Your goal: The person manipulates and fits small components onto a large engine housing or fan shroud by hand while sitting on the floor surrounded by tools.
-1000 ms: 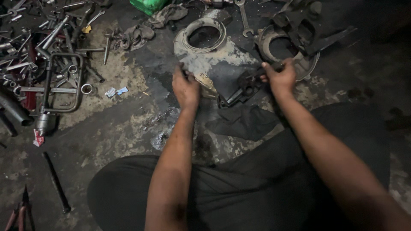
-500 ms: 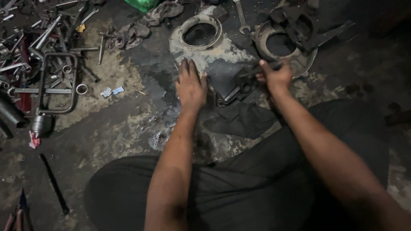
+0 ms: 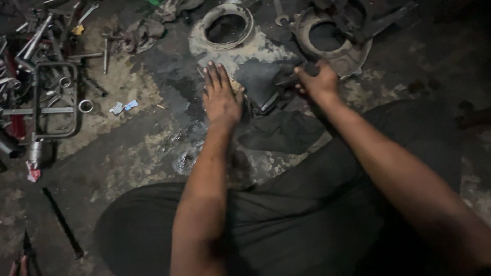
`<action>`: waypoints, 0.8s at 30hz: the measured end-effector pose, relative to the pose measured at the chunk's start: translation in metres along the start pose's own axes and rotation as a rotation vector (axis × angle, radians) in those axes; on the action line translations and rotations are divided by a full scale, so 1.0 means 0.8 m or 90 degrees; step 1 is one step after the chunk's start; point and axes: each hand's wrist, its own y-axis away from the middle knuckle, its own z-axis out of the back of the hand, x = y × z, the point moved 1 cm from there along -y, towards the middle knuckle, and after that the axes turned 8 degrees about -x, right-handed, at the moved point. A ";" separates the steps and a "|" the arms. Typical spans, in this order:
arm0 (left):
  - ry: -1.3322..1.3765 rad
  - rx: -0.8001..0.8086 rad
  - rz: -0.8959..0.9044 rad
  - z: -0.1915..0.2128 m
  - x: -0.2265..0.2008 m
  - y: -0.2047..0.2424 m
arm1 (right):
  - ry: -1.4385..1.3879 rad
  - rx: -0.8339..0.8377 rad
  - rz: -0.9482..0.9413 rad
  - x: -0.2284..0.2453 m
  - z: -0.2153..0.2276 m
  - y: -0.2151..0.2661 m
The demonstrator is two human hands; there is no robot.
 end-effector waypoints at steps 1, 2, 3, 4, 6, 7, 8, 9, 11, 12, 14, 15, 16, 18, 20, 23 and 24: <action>0.005 -0.021 -0.016 0.000 0.000 0.001 | 0.000 0.026 -0.026 0.006 0.001 0.003; 0.009 -0.040 -0.033 0.000 0.002 0.003 | 0.000 0.052 -0.053 0.013 0.003 0.006; 0.014 -0.059 -0.050 0.001 0.003 0.005 | -0.001 0.077 -0.080 0.019 0.005 0.010; 0.012 -0.051 -0.045 0.000 0.004 0.004 | 0.035 0.097 -0.059 0.026 0.007 0.014; 0.011 -0.034 -0.036 -0.002 0.003 0.002 | 0.108 0.137 -0.019 0.037 0.015 0.023; 0.011 -0.043 -0.044 -0.003 0.003 0.002 | 0.108 0.157 -0.034 0.041 0.016 0.027; 0.010 -0.052 -0.050 -0.004 0.005 0.003 | 0.106 0.180 -0.048 0.043 0.017 0.029; 0.009 -0.061 -0.056 -0.006 0.005 0.005 | 0.105 0.203 -0.063 0.044 0.018 0.032; -0.001 -0.062 -0.059 -0.007 0.005 0.006 | 0.159 0.171 -0.022 0.048 0.020 0.038; -0.010 -0.067 -0.061 -0.004 0.005 0.003 | 0.182 0.157 0.001 0.052 0.017 0.038; -0.004 -0.033 -0.034 0.001 0.002 0.003 | 0.179 0.069 0.172 0.061 0.013 0.045; 0.001 -0.017 -0.022 0.003 0.000 0.003 | 0.178 0.023 0.258 0.065 0.011 0.047; -0.001 -0.016 -0.024 0.005 -0.001 0.002 | 0.136 0.012 0.247 0.067 0.007 0.046; -0.004 -0.013 -0.028 0.009 -0.002 0.002 | 0.055 -0.011 0.225 0.066 0.001 0.046; 0.004 -0.006 -0.025 0.009 -0.001 0.003 | 0.108 -0.050 0.306 0.061 0.008 0.048; 0.011 -0.023 -0.040 0.009 -0.001 0.005 | 0.042 -0.045 0.224 0.049 0.007 0.046; 0.008 -0.036 -0.048 0.010 -0.001 0.004 | -0.009 -0.033 0.163 0.044 0.004 0.042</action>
